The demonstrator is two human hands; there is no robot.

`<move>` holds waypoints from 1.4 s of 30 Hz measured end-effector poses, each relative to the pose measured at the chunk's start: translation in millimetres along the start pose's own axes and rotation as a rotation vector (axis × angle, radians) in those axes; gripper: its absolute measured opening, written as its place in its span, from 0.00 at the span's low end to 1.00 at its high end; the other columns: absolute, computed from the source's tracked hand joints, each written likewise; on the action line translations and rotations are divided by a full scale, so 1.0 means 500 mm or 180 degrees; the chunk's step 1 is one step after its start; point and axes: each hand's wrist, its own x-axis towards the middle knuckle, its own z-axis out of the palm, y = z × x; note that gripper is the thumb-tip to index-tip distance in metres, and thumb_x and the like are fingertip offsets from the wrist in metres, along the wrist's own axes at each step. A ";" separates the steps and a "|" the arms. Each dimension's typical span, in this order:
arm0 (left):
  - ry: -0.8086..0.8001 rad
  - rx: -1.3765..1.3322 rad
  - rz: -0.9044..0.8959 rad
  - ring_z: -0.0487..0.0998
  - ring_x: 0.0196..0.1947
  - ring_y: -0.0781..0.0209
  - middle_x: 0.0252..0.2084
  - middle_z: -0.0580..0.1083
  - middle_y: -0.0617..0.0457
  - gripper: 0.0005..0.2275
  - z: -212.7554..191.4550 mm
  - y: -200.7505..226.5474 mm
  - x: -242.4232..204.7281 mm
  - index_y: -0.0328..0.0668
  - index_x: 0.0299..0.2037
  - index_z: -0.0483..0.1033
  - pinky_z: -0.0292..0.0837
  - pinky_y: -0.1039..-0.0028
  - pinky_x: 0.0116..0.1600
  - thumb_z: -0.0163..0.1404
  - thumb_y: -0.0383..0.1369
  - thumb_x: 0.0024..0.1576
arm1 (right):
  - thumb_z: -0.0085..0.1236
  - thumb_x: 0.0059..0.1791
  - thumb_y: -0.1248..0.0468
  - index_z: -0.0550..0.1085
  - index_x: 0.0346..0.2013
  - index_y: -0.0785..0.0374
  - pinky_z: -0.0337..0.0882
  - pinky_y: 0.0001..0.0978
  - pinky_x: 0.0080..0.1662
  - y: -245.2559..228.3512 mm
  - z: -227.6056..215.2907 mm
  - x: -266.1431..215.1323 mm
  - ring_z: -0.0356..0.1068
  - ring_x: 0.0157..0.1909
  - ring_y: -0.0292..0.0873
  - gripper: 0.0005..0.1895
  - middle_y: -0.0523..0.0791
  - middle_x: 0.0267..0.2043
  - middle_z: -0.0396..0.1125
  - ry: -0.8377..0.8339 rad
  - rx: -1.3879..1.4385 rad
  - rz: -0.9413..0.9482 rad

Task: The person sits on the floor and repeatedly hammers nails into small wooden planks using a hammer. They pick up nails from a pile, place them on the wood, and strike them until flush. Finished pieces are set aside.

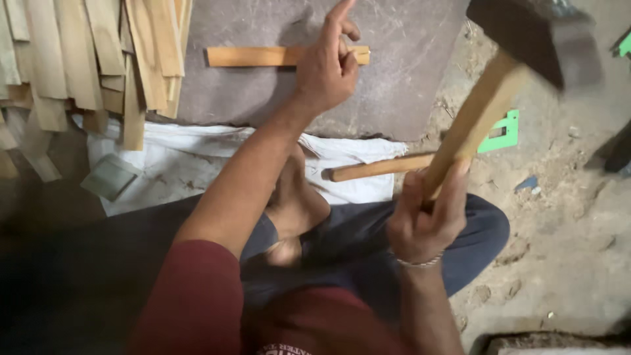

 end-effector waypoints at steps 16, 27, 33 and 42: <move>-0.0553 0.1890 0.0890 0.75 0.48 0.46 0.50 0.71 0.44 0.17 -0.034 0.028 0.054 0.47 0.50 0.71 0.73 0.60 0.49 0.59 0.31 0.51 | 0.56 0.56 0.74 0.59 0.73 0.69 0.72 0.35 0.59 0.115 0.065 -0.062 0.69 0.64 0.49 0.31 0.56 0.69 0.65 -0.0226 0.0572 0.0618; 0.0194 0.0783 -0.0199 0.78 0.26 0.64 0.27 0.78 0.57 0.08 -0.121 0.219 0.135 0.41 0.35 0.79 0.72 0.70 0.34 0.61 0.36 0.60 | 0.51 0.55 0.71 0.52 0.78 0.54 0.63 0.22 0.20 0.108 0.028 -0.050 0.58 0.19 0.28 0.37 0.39 0.29 0.62 0.0001 0.1809 0.2159; 0.0987 0.0693 -0.1023 0.70 0.25 0.72 0.27 0.74 0.57 0.10 -0.237 0.095 0.001 0.35 0.36 0.79 0.66 0.76 0.28 0.65 0.34 0.54 | 0.51 0.55 0.71 0.52 0.77 0.55 0.63 0.23 0.20 0.094 0.022 -0.031 0.59 0.20 0.30 0.37 0.40 0.33 0.66 0.0019 0.1822 0.2111; 0.0134 0.2127 0.0083 0.75 0.46 0.43 0.41 0.75 0.47 0.04 -0.175 0.065 0.007 0.42 0.36 0.80 0.69 0.54 0.50 0.61 0.31 0.55 | 0.55 0.55 0.75 0.56 0.76 0.66 0.71 0.37 0.60 0.135 0.067 -0.026 0.67 0.66 0.50 0.35 0.58 0.72 0.60 -0.0074 0.0891 0.0716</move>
